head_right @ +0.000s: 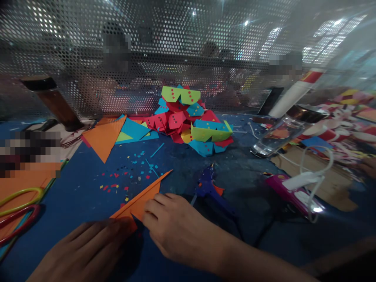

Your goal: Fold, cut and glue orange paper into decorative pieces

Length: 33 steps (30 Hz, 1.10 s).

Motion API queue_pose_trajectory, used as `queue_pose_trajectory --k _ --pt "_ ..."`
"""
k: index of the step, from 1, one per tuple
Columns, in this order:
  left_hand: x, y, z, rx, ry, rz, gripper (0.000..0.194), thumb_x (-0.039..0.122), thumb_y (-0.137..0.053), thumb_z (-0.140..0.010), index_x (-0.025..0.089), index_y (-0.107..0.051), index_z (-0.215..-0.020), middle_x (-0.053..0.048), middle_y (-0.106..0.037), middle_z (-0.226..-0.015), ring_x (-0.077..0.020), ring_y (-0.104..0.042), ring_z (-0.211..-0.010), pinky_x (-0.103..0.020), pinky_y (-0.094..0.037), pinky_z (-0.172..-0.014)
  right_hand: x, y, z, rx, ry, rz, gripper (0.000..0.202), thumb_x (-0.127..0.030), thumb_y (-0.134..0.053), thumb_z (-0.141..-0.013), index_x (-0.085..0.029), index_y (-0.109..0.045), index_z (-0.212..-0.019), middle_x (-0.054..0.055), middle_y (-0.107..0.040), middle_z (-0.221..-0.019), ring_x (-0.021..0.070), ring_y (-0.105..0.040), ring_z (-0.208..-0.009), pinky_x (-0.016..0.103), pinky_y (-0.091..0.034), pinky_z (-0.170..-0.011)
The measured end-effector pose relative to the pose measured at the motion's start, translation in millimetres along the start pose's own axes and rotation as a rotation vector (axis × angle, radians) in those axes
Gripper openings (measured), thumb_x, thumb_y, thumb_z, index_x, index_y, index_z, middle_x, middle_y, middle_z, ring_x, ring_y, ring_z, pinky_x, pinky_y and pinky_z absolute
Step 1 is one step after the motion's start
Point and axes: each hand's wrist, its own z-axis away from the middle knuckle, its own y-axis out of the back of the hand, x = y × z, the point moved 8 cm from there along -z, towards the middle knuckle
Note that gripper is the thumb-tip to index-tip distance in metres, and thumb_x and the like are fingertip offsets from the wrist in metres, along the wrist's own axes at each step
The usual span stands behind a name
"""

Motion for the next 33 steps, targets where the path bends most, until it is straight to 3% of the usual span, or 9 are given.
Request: queue_pose_trajectory --k 4,13,24,33 --pt "0.2 1.9 -1.6 0.022 0.018 0.001 0.039 0.014 -0.031 -0.104 0.019 -0.069 -0.094 -0.001 -0.077 -0.091 -0.015 -0.07 -0.08 -0.028 -0.049 -0.072 -0.9 -1.2 -1.6 -0.011 -0.011 0.005 0.011 -0.016 -0.052 -0.095 -0.017 -0.057 -0.105 0.004 -0.063 -0.103 0.0209 -0.055 -0.093 0.034 -0.046 -0.078" --pt "0.5 4.0 -2.4 0.038 -0.005 -0.02 0.04 0.013 -0.031 -0.103 0.02 -0.069 -0.091 -0.002 -0.073 -0.087 -0.0142 -0.067 -0.08 -0.027 -0.05 -0.075 -2.4 -6.2 -7.7 -0.004 -0.007 0.002 0.036 -0.007 -0.05 -0.092 -0.019 -0.055 -0.126 0.005 -0.062 -0.113 0.0219 -0.052 -0.103 0.037 -0.045 -0.086" --pt "-2.0 4.4 -6.7 0.043 0.008 0.001 0.046 0.011 -0.024 -0.104 0.019 -0.068 -0.091 -0.001 -0.076 -0.088 -0.0151 -0.068 -0.075 -0.029 -0.047 -0.069 -2.1 0.6 -2.5 -0.001 0.016 0.022 0.009 -0.014 -0.055 -0.094 -0.019 -0.059 -0.1 0.002 -0.063 -0.102 0.0191 -0.054 -0.094 0.033 -0.044 -0.078" --pt "-2.0 7.4 -7.3 0.052 0.017 0.022 0.048 0.011 -0.024 -0.104 0.019 -0.067 -0.086 -0.001 -0.074 -0.084 -0.0152 -0.067 -0.072 -0.029 -0.046 -0.068 -1.3 -0.2 -2.7 -0.003 0.007 0.003 0.013 -0.015 -0.055 -0.095 -0.019 -0.056 -0.107 0.003 -0.063 -0.106 0.0203 -0.054 -0.095 0.034 -0.046 -0.078"
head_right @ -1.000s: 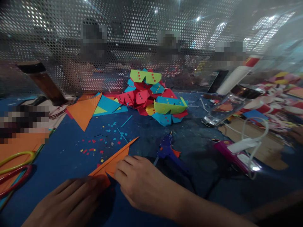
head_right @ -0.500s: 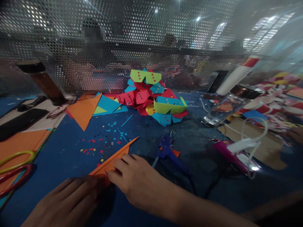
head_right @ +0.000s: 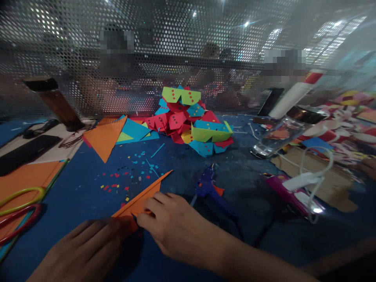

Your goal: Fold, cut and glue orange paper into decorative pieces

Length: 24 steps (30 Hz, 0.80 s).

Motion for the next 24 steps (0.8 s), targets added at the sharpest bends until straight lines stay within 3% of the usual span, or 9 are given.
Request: queue_pose_trajectory --k 9,16,24 --pt "-1.4 -2.9 2.1 -0.011 0.006 0.01 0.047 0.015 -0.023 -0.106 0.02 -0.066 -0.089 0.0 -0.076 -0.087 -0.0167 -0.067 -0.078 -0.031 -0.045 -0.073 5.5 0.8 -1.8 0.084 -0.036 -0.015 0.011 -0.013 -0.052 -0.093 -0.018 -0.058 -0.099 0.005 -0.065 -0.101 0.0207 -0.056 -0.094 0.035 -0.045 -0.082" --pt "-2.2 -4.5 -0.9 -0.059 -0.022 0.023 0.043 0.016 -0.026 -0.105 0.018 -0.068 -0.097 0.0 -0.077 -0.095 -0.0178 -0.069 -0.078 -0.031 -0.048 -0.068 31.3 7.4 -11.8 0.28 -0.134 0.098 0.026 -0.016 -0.047 -0.097 -0.015 -0.06 -0.12 0.01 -0.064 -0.119 0.0249 -0.054 -0.11 0.042 -0.043 -0.092" --pt "-4.9 -5.0 1.3 -0.126 -0.066 0.01 0.047 0.016 -0.021 -0.105 0.016 -0.068 -0.107 -0.002 -0.077 -0.103 -0.018 -0.072 -0.083 -0.03 -0.052 -0.073 49.3 -0.7 -21.5 0.229 -0.185 0.094 0.008 -0.019 -0.056 -0.096 -0.018 -0.063 -0.099 0.006 -0.066 -0.105 0.0227 -0.056 -0.099 0.038 -0.038 -0.086"
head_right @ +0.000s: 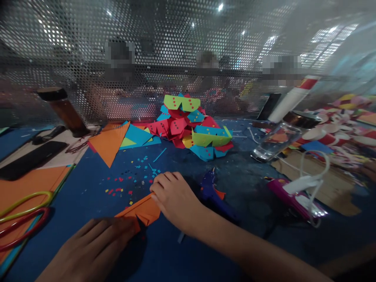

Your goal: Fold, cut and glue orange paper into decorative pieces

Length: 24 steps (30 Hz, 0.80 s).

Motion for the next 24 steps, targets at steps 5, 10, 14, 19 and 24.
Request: queue_pose_trajectory --k 5,10,14,19,24 --pt "-2.8 1.2 -0.1 0.045 0.016 -0.035 0.046 0.014 -0.021 -0.105 0.017 -0.066 -0.108 0.0 -0.078 -0.1 -0.0168 -0.073 -0.083 -0.029 -0.052 -0.076 4.1 4.8 4.0 0.0 -0.05 -0.029 0.007 -0.018 -0.058 -0.095 -0.017 -0.061 -0.088 0.005 -0.064 -0.096 0.0209 -0.055 -0.09 0.034 -0.036 -0.079" --pt "-2.7 1.4 0.6 0.086 0.058 -0.066 0.043 0.012 -0.022 -0.104 0.016 -0.065 -0.106 0.001 -0.079 -0.096 -0.0158 -0.074 -0.084 -0.028 -0.052 -0.078 5.3 5.4 7.4 -0.008 -0.082 -0.066 0.01 -0.019 -0.061 -0.092 -0.018 -0.058 -0.083 0.004 -0.063 -0.095 0.0208 -0.054 -0.092 0.034 -0.036 -0.079" --pt "-1.3 1.9 1.6 0.111 0.083 -0.074 0.042 0.013 -0.022 -0.104 0.017 -0.064 -0.103 0.0 -0.078 -0.092 -0.0158 -0.073 -0.08 -0.028 -0.052 -0.075 4.9 4.0 8.7 0.007 -0.081 -0.089 0.016 -0.023 -0.068 -0.089 -0.019 -0.055 -0.08 0.002 -0.062 -0.094 0.0207 -0.054 -0.092 0.034 -0.036 -0.079" --pt "-2.8 5.7 0.9 0.148 0.096 -0.059 0.04 0.013 -0.024 -0.104 0.017 -0.064 -0.098 0.001 -0.077 -0.087 -0.0153 -0.072 -0.077 -0.027 -0.051 -0.072 4.8 3.7 8.7 0.006 -0.082 -0.1 0.02 -0.025 -0.071 -0.088 -0.019 -0.055 -0.078 0.002 -0.062 -0.094 0.0213 -0.054 -0.093 0.034 -0.036 -0.078" --pt "-3.7 4.0 1.3 0.151 0.11 -0.047 0.04 0.01 -0.027 -0.102 0.018 -0.065 -0.095 0.001 -0.075 -0.085 -0.0154 -0.07 -0.078 -0.026 -0.052 -0.072 4.8 4.8 8.1 0.002 -0.097 -0.086 0.02 -0.026 -0.071 -0.087 -0.019 -0.055 -0.077 0.002 -0.062 -0.091 0.0211 -0.052 -0.09 0.034 -0.034 -0.076"
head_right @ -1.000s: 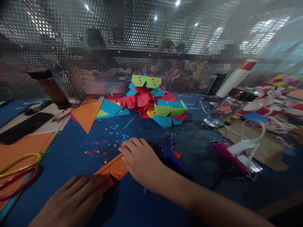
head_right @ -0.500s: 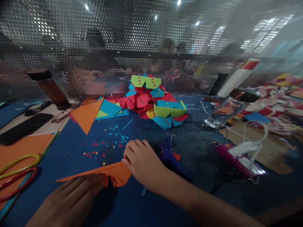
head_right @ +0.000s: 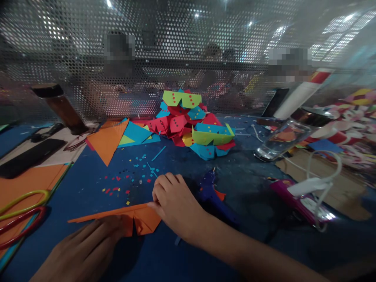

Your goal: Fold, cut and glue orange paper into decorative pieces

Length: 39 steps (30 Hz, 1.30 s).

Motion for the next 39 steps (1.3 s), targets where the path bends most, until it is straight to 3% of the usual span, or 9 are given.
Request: queue_pose_trajectory --k 8,14,19,31,39 --pt "-2.3 -7.1 1.5 -0.119 -0.028 0.052 0.043 0.012 -0.026 -0.103 0.018 -0.068 -0.097 -0.003 -0.075 -0.093 -0.0181 -0.07 -0.083 -0.027 -0.056 -0.072 0.0 -4.0 1.4 -0.05 -0.01 -0.078 0.01 -0.018 -0.063 -0.092 -0.02 -0.056 -0.084 0.001 -0.064 -0.091 0.0198 -0.052 -0.087 0.034 -0.033 -0.076" --pt "-4.1 -4.4 0.1 -0.043 -0.015 0.043 0.038 0.009 -0.029 -0.1 0.019 -0.064 -0.09 -0.001 -0.072 -0.079 -0.0169 -0.068 -0.073 -0.028 -0.053 -0.067 0.0 -7.6 1.0 -0.129 -0.038 -0.161 0.008 -0.02 -0.065 -0.092 -0.02 -0.059 -0.086 0.0 -0.065 -0.094 0.0189 -0.054 -0.091 0.033 -0.034 -0.08" --pt "-5.8 -11.6 -1.6 -0.088 0.03 0.023 0.035 0.009 -0.032 -0.098 0.021 -0.061 -0.082 0.001 -0.068 -0.07 -0.0177 -0.065 -0.065 -0.031 -0.047 -0.063 -0.8 -7.1 4.0 -0.145 -0.055 -0.228 0.01 -0.019 -0.064 -0.092 -0.02 -0.058 -0.085 0.0 -0.064 -0.092 0.0182 -0.052 -0.09 0.033 -0.033 -0.081" --pt "-4.6 -9.6 -5.2 -0.094 0.028 0.093 0.033 0.014 -0.036 -0.1 0.021 -0.063 -0.083 0.002 -0.067 -0.069 -0.0175 -0.058 -0.062 -0.032 -0.039 -0.063 -5.6 -4.9 7.2 -0.101 -0.066 -0.226 0.012 -0.01 -0.058 -0.084 -0.02 -0.054 -0.077 -0.002 -0.06 -0.082 0.0159 -0.05 -0.081 0.032 -0.034 -0.078" --pt "-14.5 -11.9 -4.2 -0.099 0.167 0.139 0.024 0.015 -0.043 -0.096 0.021 -0.064 -0.087 0.0 -0.063 -0.069 -0.0193 -0.058 -0.066 -0.031 -0.041 -0.062 -7.5 -5.7 8.0 -0.102 -0.055 -0.223 0.014 -0.008 -0.056 -0.081 -0.02 -0.051 -0.075 -0.001 -0.059 -0.081 0.0159 -0.048 -0.079 0.032 -0.031 -0.076"
